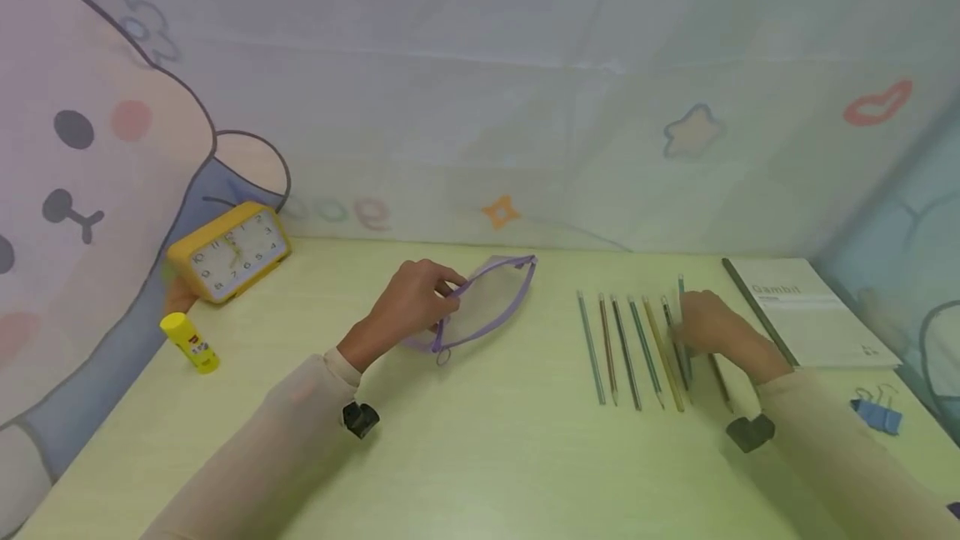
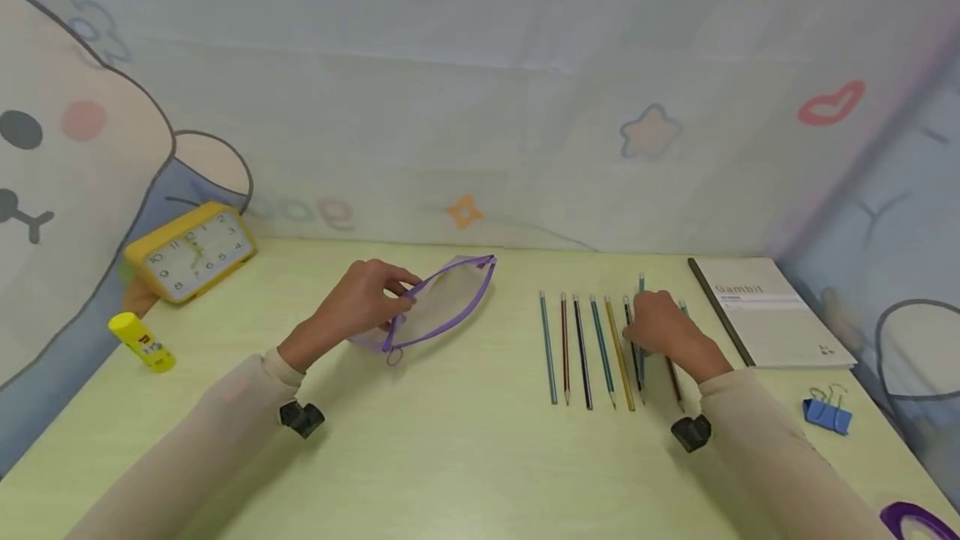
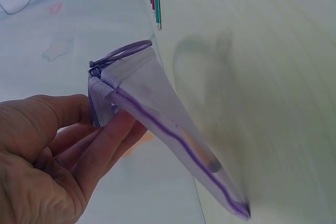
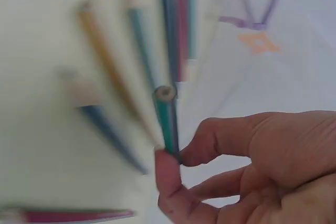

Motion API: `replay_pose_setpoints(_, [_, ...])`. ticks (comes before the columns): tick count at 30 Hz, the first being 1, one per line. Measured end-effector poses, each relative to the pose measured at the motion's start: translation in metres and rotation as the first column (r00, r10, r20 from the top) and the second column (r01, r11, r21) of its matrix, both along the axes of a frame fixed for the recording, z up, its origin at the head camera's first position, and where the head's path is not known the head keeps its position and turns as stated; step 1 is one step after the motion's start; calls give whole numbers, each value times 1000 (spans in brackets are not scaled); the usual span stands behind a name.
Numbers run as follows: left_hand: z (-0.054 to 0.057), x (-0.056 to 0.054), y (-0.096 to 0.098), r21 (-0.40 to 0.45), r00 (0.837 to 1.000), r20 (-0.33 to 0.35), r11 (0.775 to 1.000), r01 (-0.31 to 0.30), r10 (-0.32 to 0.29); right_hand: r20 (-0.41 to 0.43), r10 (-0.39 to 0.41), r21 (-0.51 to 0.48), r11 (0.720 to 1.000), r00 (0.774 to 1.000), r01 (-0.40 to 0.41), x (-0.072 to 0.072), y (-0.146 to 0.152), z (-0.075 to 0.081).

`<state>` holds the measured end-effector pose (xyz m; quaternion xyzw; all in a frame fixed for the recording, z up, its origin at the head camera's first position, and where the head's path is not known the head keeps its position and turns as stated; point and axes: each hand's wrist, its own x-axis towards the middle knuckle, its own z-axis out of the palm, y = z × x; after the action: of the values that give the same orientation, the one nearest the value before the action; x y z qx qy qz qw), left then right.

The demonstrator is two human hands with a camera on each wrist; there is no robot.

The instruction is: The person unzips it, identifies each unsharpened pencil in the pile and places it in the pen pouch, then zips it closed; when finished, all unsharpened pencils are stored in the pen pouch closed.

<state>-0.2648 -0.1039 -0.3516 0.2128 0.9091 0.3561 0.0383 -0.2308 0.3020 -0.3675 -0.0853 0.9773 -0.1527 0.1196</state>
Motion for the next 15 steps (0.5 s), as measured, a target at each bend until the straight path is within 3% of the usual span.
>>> replay_pose_setpoints(4, [0,1,1,11,1000,6,1000,-6,6,78,-28,-214,976,997,44,1,-15,31])
replay_pose_setpoints(8, [-1,1,2,7,1000,12,1000,-4,4,140,63,-479,878,988,12,11,-47,53])
replay_pose_setpoints(11, [-1,2,4,-2,1000,2,1000,-14,14,198,130,-577,817,972,8,16,-82,55])
replay_pose_setpoints(15, [0,2,7,-2,999,-3,999,-33,33,276,183,-670,741,944,52,11,-127,38])
